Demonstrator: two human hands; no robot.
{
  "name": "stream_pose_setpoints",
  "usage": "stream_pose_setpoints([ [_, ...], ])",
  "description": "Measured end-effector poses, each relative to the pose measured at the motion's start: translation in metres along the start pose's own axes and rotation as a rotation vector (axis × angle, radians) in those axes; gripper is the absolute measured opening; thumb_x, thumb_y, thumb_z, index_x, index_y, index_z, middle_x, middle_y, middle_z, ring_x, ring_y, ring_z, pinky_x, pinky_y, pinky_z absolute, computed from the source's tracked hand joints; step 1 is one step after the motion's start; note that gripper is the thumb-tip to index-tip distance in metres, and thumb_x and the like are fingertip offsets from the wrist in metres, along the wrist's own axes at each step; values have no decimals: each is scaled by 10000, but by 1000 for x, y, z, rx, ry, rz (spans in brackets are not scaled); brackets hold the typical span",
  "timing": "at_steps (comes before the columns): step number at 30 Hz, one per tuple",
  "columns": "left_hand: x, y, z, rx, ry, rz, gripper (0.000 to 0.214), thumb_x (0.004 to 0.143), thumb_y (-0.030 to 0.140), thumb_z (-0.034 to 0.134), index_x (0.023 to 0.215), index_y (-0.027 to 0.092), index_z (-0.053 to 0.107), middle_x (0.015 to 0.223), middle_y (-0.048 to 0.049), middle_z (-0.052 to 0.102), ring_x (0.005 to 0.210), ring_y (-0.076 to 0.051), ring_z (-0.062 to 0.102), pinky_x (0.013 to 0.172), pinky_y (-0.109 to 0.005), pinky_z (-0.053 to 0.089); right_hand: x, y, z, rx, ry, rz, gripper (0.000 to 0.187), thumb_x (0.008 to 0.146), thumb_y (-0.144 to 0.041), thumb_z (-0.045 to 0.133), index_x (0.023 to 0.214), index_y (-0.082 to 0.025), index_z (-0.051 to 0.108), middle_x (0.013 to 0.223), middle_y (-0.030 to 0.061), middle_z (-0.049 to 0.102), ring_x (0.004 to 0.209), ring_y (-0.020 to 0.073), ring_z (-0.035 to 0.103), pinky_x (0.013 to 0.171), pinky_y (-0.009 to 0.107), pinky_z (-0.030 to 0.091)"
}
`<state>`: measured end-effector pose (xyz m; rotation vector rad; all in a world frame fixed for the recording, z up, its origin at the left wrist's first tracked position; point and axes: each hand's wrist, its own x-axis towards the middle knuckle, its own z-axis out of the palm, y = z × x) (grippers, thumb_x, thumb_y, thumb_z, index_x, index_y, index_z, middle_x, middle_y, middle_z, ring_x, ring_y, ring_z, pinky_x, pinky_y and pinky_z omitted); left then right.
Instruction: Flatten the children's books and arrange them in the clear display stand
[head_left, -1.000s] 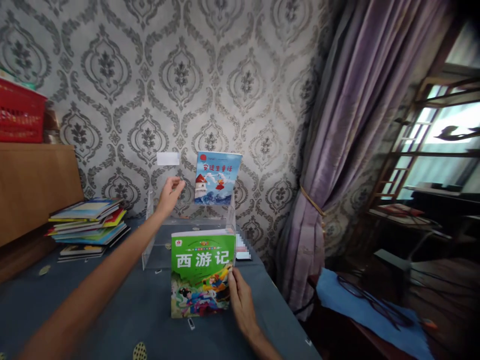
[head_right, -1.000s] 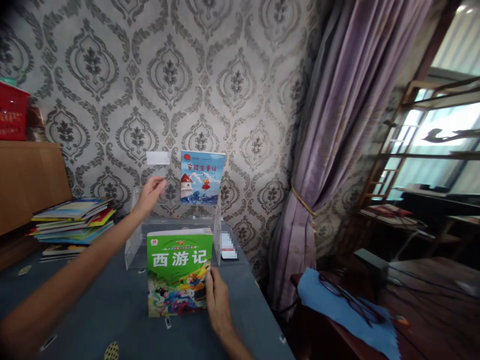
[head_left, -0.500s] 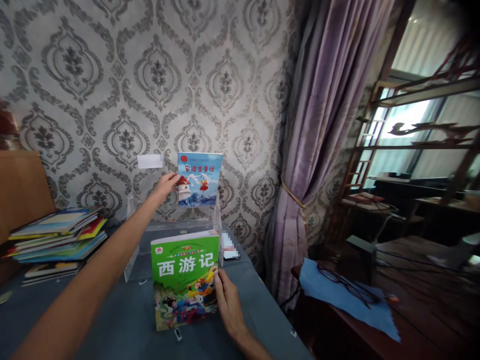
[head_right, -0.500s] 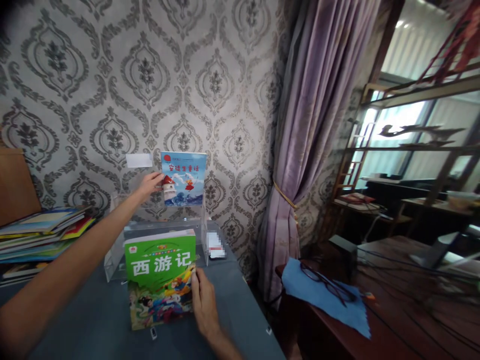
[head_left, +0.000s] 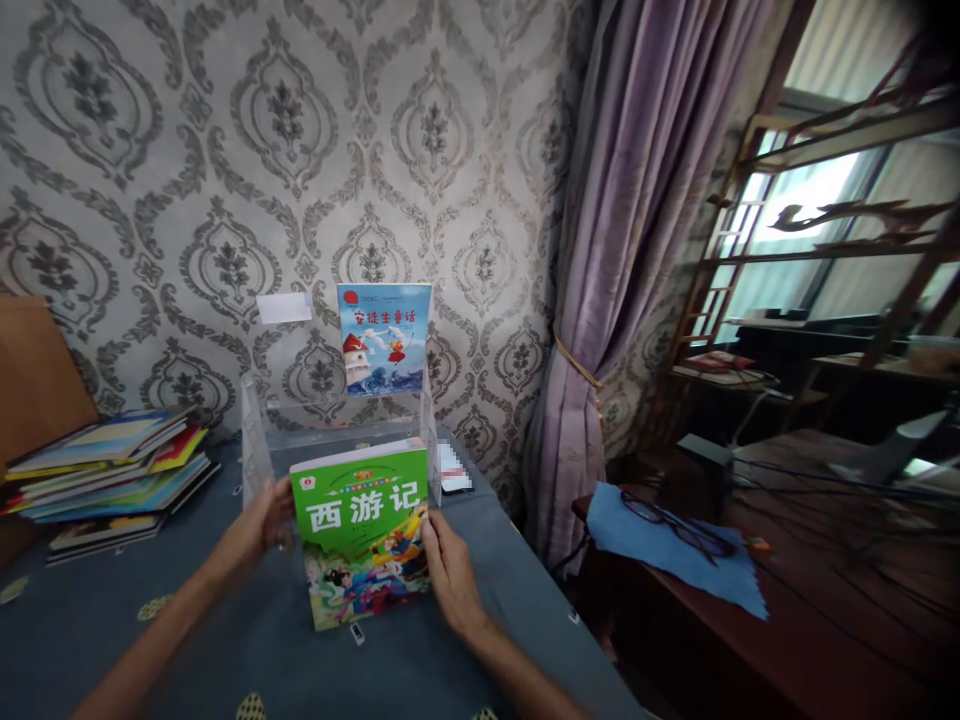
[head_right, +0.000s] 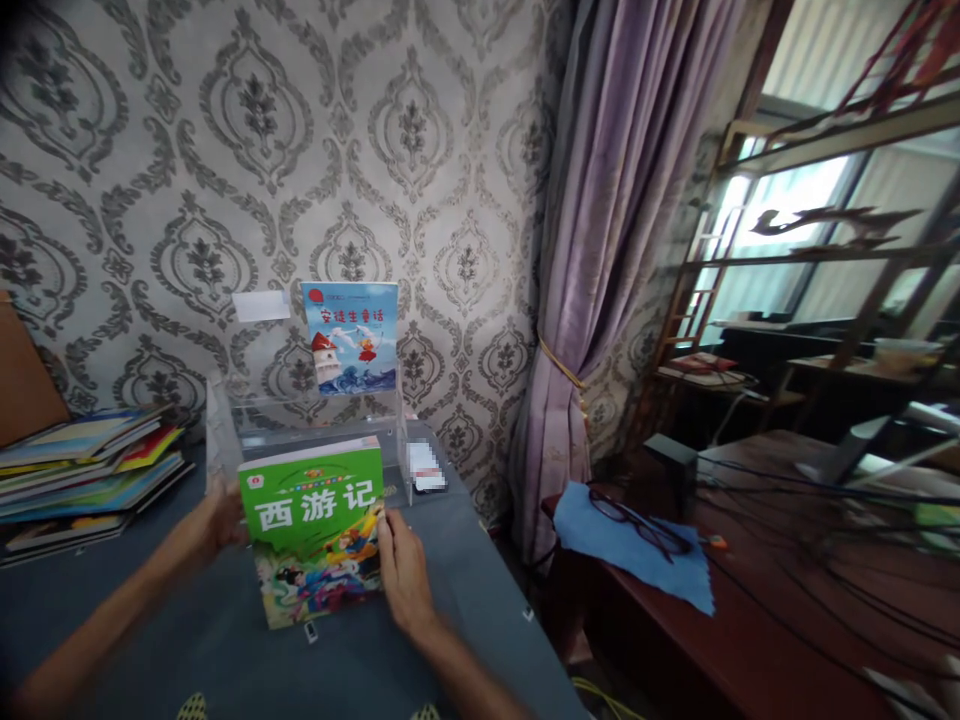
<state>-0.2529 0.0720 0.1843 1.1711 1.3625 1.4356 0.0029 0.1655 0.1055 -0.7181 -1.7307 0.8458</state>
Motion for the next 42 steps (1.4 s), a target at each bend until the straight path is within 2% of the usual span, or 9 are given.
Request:
stream_pose_setpoints([
  [3,-32,-36,12,-23,-61,-61,909,588,880,595,1224,232,623,1082,-127,706,804,-257,663,431,-241,447,0,-1,-1,-16,8,-4,451,996,-539,363,999,-191,650,810,42,667,745,192,609,679,267,477],
  [6,-48,-51,34,90,71,-67,736,709,722,664,1258,234,609,1089,-72,705,634,-157,611,572,-302,555,0,-3,-1,-24,7,-10,439,997,-537,362,957,-200,640,764,31,647,725,194,602,661,269,471],
  [9,-50,-49,49,99,199,-69,681,747,677,655,1252,222,618,1183,-73,677,834,-216,654,604,-304,583,1,-6,0,-23,21,-17,428,997,-538,356,936,-208,623,774,29,652,728,193,606,674,275,471],
  [15,-36,-29,57,76,243,-73,629,751,613,676,1250,233,623,1349,-77,598,1104,-300,616,514,-269,577,12,-13,-2,-29,8,-9,423,1005,-515,312,872,-209,571,790,30,637,735,187,595,675,275,444],
  [18,-21,-10,57,114,251,-36,573,770,574,672,1220,220,637,1298,-89,629,1053,-288,640,502,-263,578,30,-22,-6,-52,13,-54,389,1011,-472,296,847,-217,539,742,15,597,689,181,567,646,275,418],
  [22,13,38,55,185,253,58,481,838,525,613,1164,174,655,1126,-109,697,911,-241,674,504,-240,565,83,-47,-19,-133,46,-191,346,1004,-437,288,853,-227,517,746,18,578,696,192,551,656,287,408],
  [29,93,117,50,243,336,536,526,885,608,521,1154,173,643,1161,-123,662,973,-242,650,614,-281,602,199,-94,-39,-173,48,-413,411,1013,-531,257,868,-235,501,772,27,572,730,194,559,710,302,458],
  [33,120,122,48,268,355,623,609,850,687,511,1156,175,634,1158,-120,656,990,-251,642,632,-293,608,225,-91,-38,-160,44,-423,469,1009,-576,222,870,-229,505,777,33,561,737,194,575,698,311,498],
  [42,141,105,44,302,360,628,673,831,734,498,1151,155,627,1010,-99,661,808,-192,640,554,-244,573,235,-65,-33,-80,-8,-398,545,989,-630,226,1019,-205,566,955,80,633,791,199,621,710,332,543],
])
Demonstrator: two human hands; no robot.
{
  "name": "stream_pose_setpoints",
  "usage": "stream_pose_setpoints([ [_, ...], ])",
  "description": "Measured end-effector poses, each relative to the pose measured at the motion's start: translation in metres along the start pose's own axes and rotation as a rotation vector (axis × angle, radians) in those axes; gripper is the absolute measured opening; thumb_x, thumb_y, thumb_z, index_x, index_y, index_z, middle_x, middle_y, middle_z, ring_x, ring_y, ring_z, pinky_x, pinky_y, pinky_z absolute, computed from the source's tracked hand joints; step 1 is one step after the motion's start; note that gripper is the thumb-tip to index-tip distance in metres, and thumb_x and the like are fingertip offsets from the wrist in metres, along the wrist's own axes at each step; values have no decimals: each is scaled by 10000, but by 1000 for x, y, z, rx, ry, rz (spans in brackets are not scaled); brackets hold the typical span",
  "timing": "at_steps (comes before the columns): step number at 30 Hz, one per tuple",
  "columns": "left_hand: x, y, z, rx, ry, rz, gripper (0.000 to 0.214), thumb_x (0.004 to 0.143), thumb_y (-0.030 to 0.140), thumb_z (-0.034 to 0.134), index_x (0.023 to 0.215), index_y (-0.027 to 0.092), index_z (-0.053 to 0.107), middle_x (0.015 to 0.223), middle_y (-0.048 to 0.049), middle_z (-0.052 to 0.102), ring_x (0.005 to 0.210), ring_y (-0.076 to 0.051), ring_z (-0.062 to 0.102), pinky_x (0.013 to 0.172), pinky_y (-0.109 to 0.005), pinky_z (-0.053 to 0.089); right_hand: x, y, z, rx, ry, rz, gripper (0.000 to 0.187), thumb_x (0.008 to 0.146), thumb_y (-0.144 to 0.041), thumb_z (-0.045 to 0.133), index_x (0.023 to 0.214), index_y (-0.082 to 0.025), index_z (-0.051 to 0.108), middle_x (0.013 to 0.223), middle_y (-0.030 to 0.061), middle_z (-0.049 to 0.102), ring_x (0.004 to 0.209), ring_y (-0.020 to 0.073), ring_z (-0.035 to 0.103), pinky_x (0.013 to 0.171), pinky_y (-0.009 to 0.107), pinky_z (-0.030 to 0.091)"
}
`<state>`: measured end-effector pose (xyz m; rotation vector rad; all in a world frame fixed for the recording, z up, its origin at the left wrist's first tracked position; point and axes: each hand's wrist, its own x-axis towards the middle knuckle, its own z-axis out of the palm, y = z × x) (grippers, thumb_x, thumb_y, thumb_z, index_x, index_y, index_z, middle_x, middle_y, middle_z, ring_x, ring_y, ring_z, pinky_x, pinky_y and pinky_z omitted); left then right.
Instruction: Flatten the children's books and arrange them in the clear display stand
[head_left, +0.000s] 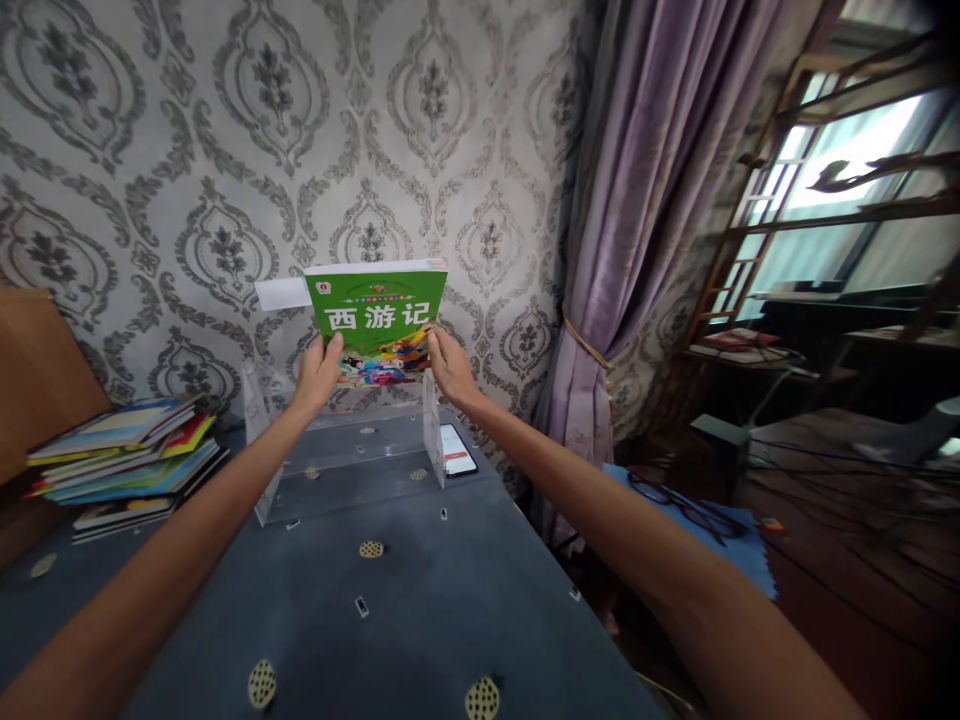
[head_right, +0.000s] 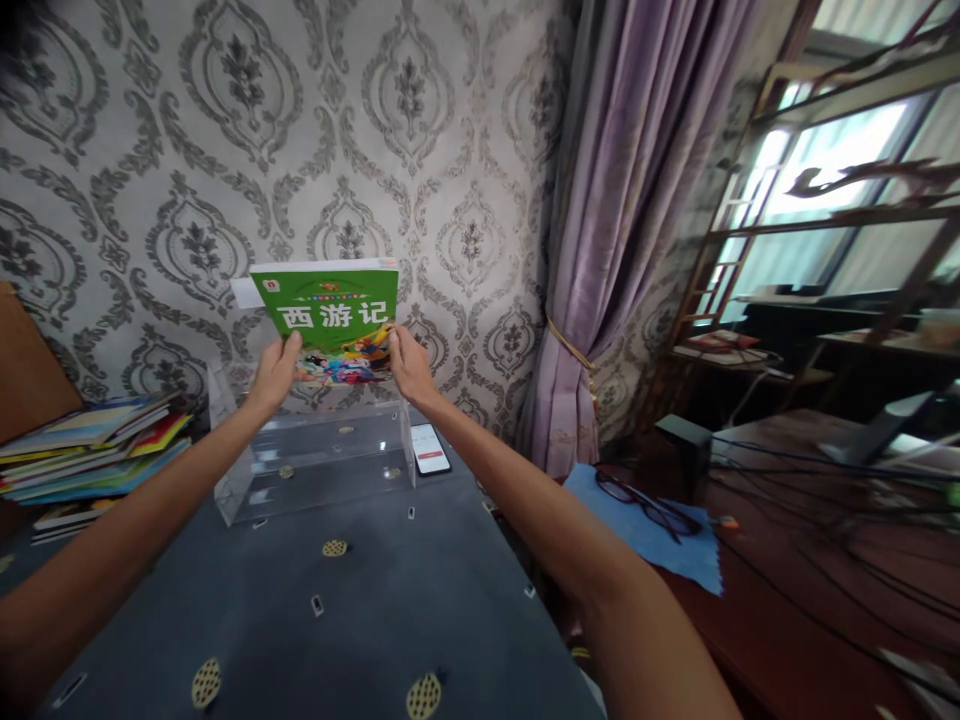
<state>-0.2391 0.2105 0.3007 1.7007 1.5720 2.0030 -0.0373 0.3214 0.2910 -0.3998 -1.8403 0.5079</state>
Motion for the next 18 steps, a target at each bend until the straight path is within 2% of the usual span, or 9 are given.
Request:
stream_pose_setpoints([
  [7,-1,-11,8,0,-28,9,666,824,739,505,1119,154,628,854,-75,638,789,-203,645,534,-243,565,-2,17,-1,7,-14,29,546,966,-676,238,947,-218,535,900,68,614,755,195,622,676,324,540],
  [12,-3,-13,12,-11,-34,2,679,820,744,505,1130,152,626,929,-93,655,821,-211,650,547,-251,578,-5,22,-4,-32,1,-6,539,977,-652,232,962,-218,550,926,75,626,870,216,616,799,357,533],
  [18,-3,-12,11,-45,-62,-14,632,845,690,531,1205,175,606,1085,-106,674,842,-197,657,601,-249,594,-5,22,-6,-5,-33,20,508,983,-644,241,932,-239,545,819,41,585,796,207,617,727,338,532],
])
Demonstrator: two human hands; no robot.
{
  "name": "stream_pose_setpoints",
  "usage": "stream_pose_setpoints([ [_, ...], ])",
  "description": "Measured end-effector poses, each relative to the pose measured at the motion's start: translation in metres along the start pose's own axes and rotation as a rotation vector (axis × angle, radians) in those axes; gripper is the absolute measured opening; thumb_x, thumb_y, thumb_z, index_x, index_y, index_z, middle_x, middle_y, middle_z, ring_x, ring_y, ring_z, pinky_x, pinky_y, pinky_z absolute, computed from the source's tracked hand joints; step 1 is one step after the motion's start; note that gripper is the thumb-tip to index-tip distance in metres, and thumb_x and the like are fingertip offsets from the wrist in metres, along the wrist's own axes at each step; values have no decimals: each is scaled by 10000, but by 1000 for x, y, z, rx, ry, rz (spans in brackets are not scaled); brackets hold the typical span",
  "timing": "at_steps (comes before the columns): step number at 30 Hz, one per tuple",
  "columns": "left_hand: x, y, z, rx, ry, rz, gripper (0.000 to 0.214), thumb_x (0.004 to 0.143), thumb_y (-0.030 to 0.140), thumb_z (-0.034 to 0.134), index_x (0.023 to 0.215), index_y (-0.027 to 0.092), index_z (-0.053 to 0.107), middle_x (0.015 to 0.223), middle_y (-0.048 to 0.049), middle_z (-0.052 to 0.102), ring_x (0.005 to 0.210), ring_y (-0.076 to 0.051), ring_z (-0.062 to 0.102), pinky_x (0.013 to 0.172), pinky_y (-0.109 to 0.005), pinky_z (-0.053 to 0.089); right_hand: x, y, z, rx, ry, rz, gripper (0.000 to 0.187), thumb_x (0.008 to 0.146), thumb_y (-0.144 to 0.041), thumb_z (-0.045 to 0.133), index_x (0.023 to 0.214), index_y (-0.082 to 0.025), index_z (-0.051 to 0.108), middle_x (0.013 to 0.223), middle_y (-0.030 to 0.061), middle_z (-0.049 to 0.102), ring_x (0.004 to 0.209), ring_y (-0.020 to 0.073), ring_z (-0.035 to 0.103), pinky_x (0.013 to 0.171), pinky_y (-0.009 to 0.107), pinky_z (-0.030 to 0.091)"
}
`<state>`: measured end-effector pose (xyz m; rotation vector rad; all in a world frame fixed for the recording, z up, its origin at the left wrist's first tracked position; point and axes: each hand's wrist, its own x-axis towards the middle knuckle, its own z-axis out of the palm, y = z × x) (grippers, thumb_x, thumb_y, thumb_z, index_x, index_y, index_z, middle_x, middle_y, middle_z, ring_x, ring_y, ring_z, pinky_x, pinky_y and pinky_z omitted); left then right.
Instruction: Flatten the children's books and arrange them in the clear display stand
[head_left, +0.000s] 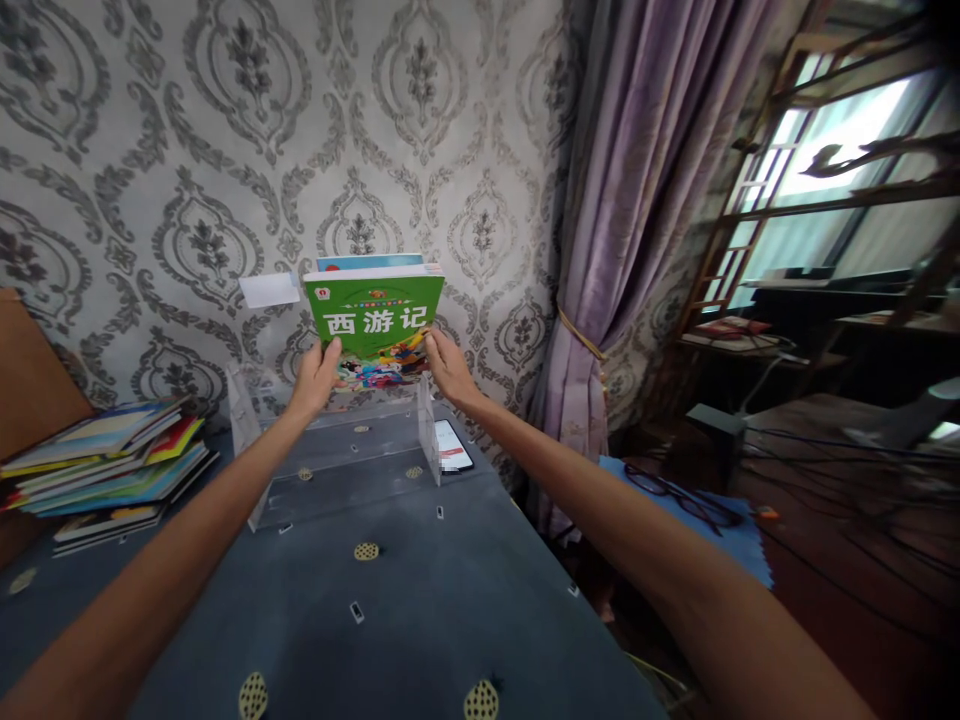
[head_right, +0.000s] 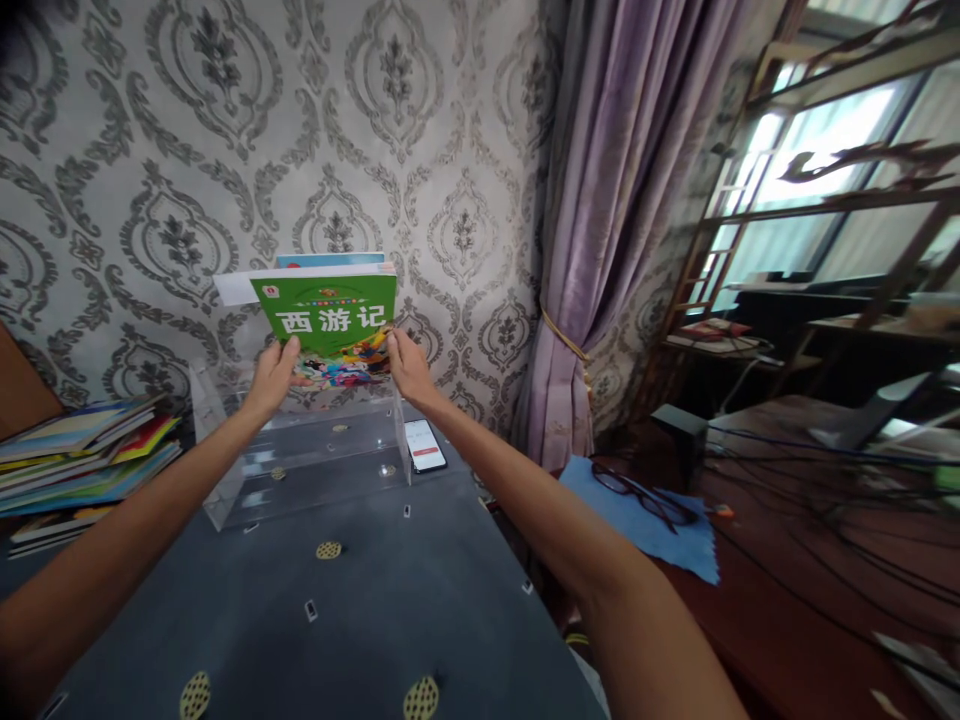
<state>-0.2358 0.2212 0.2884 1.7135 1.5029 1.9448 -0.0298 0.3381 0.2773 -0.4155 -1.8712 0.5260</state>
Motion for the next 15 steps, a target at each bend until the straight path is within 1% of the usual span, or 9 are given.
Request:
stream_pose_setpoints([
  [2,1,1,0,-4,-2,-8,624,845,685,536,1194,174,613,1096,-108,672,845,-199,657,612,-262,601,1,0,-1,-17,3,-1,524,978,-655,243,926,-237,553,820,41,592,781,204,614,731,338,531],
  [6,4,0,1,3,17,-48,600,856,676,527,1149,162,630,1104,-122,661,903,-224,652,626,-297,614,4,1,-2,-35,-5,-10,555,984,-647,236,994,-215,583,888,61,632,804,207,620,759,348,526],
  [10,7,-4,3,-11,22,-104,587,864,659,530,1172,168,626,1214,-146,628,1033,-268,633,627,-313,624,8,7,0,-78,-7,-8,593,986,-649,212,1007,-197,595,921,73,650,799,204,621,790,355,514],
  [12,8,-7,5,-23,13,-109,597,865,659,529,1205,176,617,1265,-148,609,1093,-285,619,654,-333,633,9,13,1,-118,6,-11,593,986,-652,208,986,-199,591,908,68,652,815,205,610,814,352,502],
  [15,7,-12,7,-19,6,-109,624,863,669,523,1226,171,618,1286,-157,598,1125,-302,613,702,-381,640,11,22,3,-166,16,-5,576,986,-657,208,908,-215,569,848,53,636,819,209,589,827,343,483],
])
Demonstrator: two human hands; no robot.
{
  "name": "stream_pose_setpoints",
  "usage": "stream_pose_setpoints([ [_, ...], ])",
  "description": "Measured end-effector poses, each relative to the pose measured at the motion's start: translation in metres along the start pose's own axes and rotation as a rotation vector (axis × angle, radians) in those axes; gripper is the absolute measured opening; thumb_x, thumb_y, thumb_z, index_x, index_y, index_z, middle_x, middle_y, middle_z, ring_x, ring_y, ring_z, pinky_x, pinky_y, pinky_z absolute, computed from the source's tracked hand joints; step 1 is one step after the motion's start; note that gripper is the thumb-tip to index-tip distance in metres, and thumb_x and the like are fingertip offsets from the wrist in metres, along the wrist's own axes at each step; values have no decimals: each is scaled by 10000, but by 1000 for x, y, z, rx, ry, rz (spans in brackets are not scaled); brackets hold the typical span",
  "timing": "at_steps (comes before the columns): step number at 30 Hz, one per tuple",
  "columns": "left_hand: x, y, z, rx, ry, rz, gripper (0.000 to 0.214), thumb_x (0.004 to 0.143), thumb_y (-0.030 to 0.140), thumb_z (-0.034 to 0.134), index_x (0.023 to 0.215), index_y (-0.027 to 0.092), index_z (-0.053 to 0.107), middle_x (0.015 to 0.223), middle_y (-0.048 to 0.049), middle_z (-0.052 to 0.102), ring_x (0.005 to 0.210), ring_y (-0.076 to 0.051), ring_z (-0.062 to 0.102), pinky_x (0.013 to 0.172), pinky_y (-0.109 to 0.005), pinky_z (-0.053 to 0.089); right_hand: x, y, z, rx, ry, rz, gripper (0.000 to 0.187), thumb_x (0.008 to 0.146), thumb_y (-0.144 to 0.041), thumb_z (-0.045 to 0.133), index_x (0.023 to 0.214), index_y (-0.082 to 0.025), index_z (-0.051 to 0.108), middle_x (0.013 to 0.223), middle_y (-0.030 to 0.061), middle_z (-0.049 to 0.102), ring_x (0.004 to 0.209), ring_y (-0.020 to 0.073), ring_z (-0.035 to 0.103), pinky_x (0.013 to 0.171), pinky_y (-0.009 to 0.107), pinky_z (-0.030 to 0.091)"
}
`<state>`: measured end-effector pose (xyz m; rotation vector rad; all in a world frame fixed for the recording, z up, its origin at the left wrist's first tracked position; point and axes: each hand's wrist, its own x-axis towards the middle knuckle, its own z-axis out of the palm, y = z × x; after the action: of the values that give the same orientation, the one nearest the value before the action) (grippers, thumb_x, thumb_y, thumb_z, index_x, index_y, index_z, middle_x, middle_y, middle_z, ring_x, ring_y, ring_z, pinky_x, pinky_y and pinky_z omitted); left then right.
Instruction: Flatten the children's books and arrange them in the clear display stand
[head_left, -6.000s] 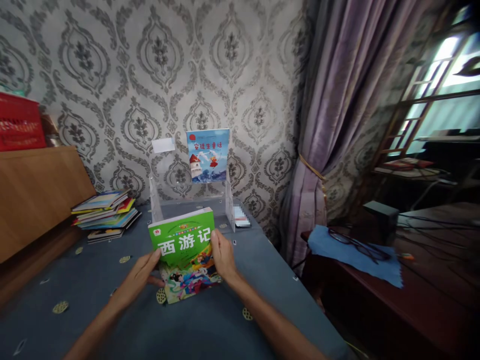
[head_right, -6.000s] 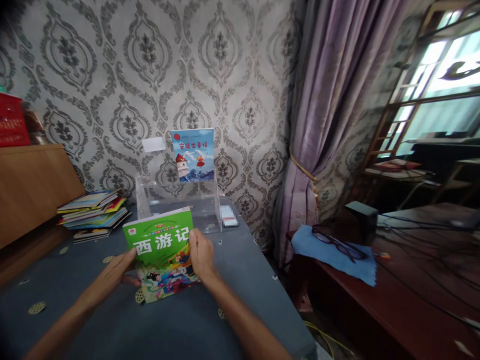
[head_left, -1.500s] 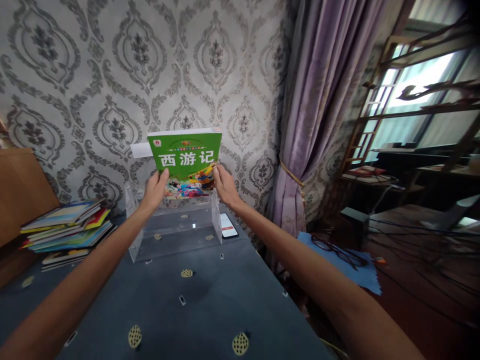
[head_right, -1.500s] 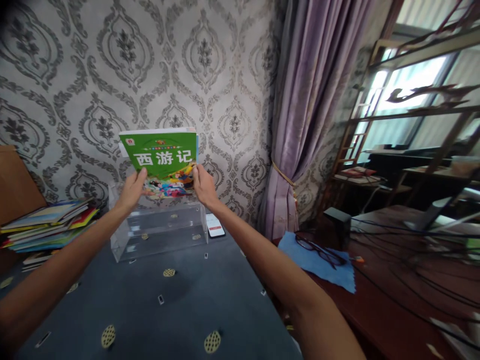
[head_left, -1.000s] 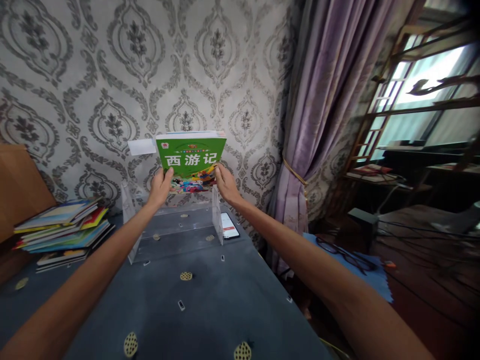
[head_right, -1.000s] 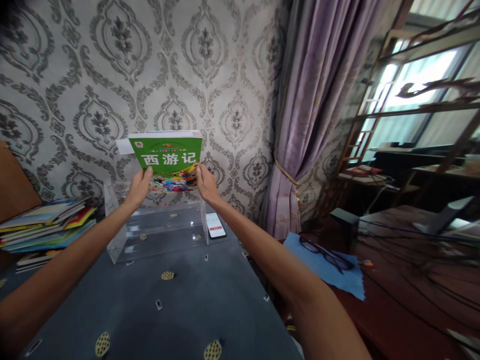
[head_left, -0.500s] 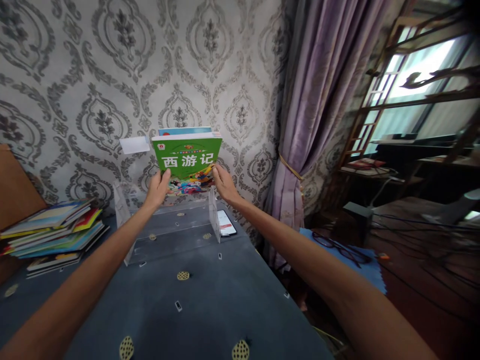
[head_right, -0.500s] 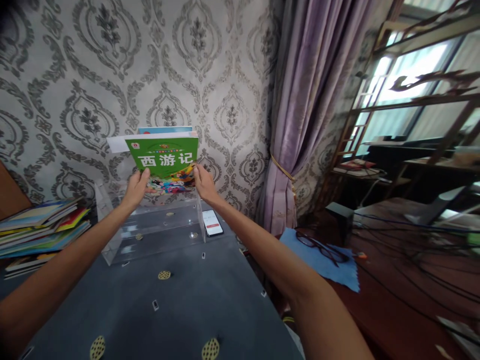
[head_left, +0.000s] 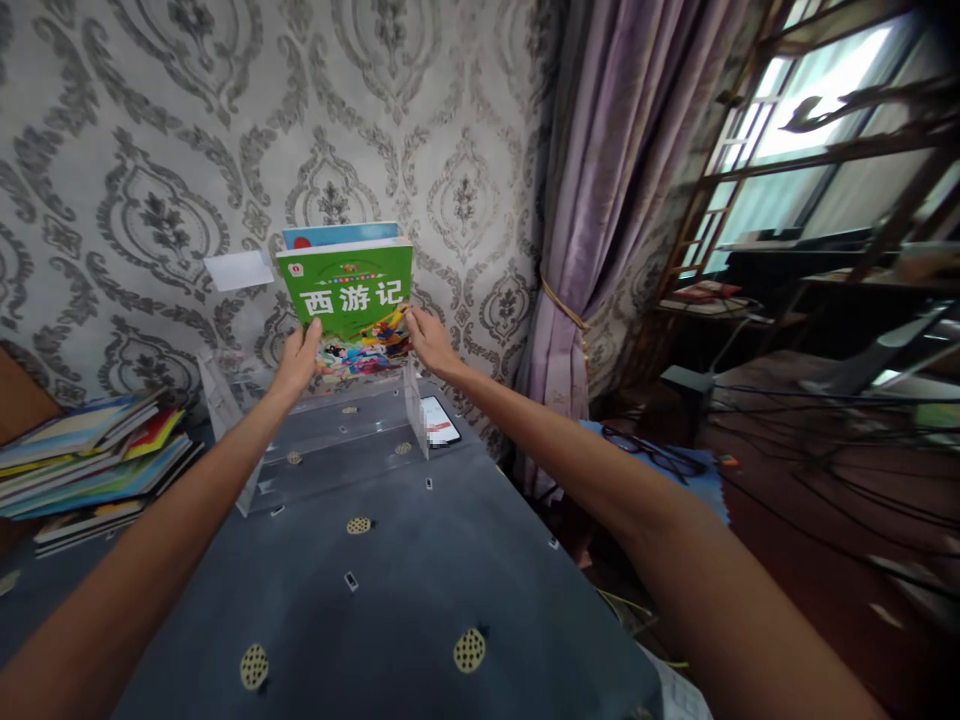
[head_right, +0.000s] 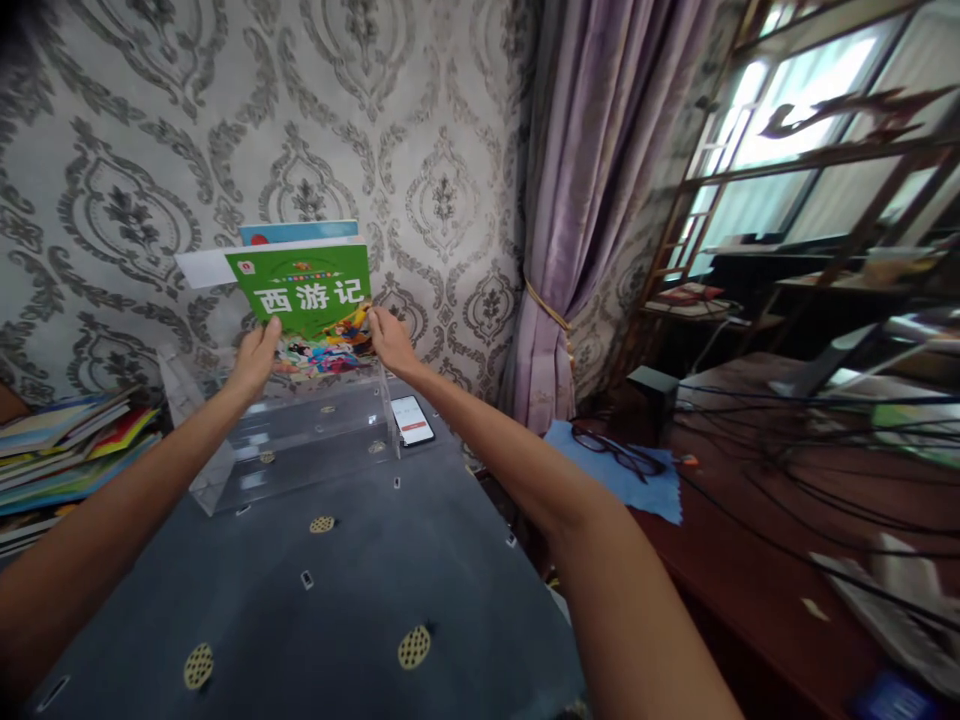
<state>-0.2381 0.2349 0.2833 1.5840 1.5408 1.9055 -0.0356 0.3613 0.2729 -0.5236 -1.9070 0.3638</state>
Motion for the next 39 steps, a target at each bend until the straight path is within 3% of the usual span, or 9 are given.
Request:
stream_pose_setpoints([
  [11,-1,-5,0,7,22,-75,667,856,713,489,1191,155,639,1223,-169,640,1026,-292,658,691,-395,628,6,7,7,-46,-16,-19,583,978,-676,184,846,-230,536,840,62,637,843,221,581,813,331,459],
  [20,2,-14,0,52,18,-103,686,847,725,477,1175,147,646,1143,-166,659,929,-256,659,621,-342,603,0,5,9,-14,-41,35,503,1025,-536,232,890,-197,579,828,78,642,846,234,623,849,353,468],
  [24,2,-14,-1,67,0,-122,670,845,722,483,1101,128,659,975,-134,678,737,-195,640,462,-231,501,-2,3,8,-12,-69,58,438,1029,-472,254,896,-198,570,829,67,639,817,218,629,817,325,467],
  [28,3,-16,-2,90,-7,-130,636,859,703,476,1004,114,667,736,-73,635,541,-148,566,395,-217,424,-2,2,8,-54,-77,106,368,1017,-385,288,897,-196,580,864,78,657,841,219,633,812,311,457],
  [35,7,-20,-5,240,-105,-129,650,892,707,375,874,125,664,572,-35,560,428,-145,504,397,-258,418,-8,5,15,-54,4,114,293,960,-279,371,951,-180,646,925,97,699,885,239,631,835,342,470],
  [39,8,-17,-6,347,-138,-128,631,914,671,338,909,131,664,594,-44,587,454,-170,549,448,-284,459,-13,13,21,39,129,75,276,898,-211,424,1059,-167,643,1049,113,698,994,243,630,894,368,485],
])
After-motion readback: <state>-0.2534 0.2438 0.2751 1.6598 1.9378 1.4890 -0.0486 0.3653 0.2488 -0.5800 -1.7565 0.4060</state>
